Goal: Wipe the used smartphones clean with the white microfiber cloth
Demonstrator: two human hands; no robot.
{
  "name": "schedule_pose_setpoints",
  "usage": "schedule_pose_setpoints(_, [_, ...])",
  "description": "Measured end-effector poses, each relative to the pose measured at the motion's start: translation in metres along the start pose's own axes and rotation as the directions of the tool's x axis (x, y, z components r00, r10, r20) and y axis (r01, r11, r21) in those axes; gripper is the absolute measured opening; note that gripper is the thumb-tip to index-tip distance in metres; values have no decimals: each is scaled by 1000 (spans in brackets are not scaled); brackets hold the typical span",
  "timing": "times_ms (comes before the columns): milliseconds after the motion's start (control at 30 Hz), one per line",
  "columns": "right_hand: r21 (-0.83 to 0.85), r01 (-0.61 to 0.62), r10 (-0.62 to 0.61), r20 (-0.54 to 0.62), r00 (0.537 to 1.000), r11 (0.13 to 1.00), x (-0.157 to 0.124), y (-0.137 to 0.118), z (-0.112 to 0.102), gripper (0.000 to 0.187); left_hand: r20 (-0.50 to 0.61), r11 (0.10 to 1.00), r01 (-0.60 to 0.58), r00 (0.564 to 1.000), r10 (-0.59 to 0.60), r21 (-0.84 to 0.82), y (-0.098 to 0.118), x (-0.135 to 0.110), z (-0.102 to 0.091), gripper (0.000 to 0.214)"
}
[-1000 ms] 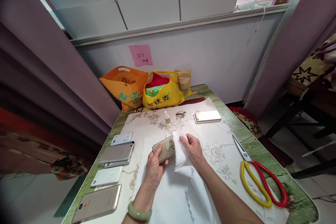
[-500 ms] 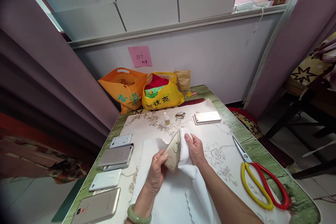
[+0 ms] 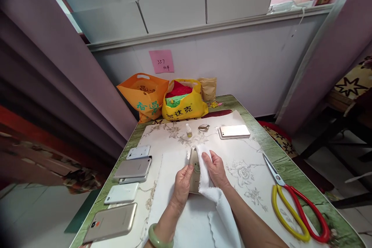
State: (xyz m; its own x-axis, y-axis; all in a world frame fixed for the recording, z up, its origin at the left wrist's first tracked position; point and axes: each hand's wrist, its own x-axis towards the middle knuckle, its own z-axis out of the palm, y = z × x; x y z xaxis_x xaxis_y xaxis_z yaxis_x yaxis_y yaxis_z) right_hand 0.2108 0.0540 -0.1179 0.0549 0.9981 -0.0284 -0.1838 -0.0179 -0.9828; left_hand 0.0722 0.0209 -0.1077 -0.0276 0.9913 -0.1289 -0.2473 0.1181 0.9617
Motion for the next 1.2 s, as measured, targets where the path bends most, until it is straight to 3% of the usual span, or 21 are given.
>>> schedule_pose_setpoints(233, [-150, 52, -9, 274, 962, 987, -10, -4, 5, 39, -255, 987, -18, 967, -24, -161, -3, 6, 0, 46])
schedule_pose_setpoints(367, [-220, 112, -28, 351, 936, 969, -13, -7, 5, 32, -330, 982, -46, 944, -17, -181, -5, 5, -3, 44])
schedule_pose_setpoints(467, [-160, 68, -7, 353, 935, 985, -14, -10, 6, 34, -290, 989, -61, 957, 20, -135, -6, 4, -5, 44])
schedule_pose_setpoints(633, [99, -151, 123, 250, 960, 983, -12, -9, 6, 44, -107, 995, -82, 990, 87, 54, -5, 6, -5, 45])
schedule_pose_setpoints(833, [269, -129, 131, 10, 991, 954, -4, 0, 5, 47, 56, 984, -87, 995, 79, 157, -3, 3, -3, 43])
schedule_pose_setpoints(933, [264, -113, 146, -107, 984, 958, -1, 0, 3, 48, 56, 979, -99, 994, 91, 179, -3, 2, -3, 45])
schedule_pose_setpoints(1000, [226, -105, 134, -121, 984, 969, 1, 0, 1, 51, 56, 975, -109, 993, 100, 191, -3, 2, -3, 44])
schedule_pose_setpoints(1100, [133, -58, 66, -56, 996, 989, 2, 7, 1, 54, 36, 977, -98, 995, 93, 187, -4, 3, -3, 44])
schedule_pose_setpoints(1200, [-42, 78, -76, 41, 996, 996, 2, 15, 2, 51, 22, 985, -68, 998, 66, 159, -5, 3, -3, 44])
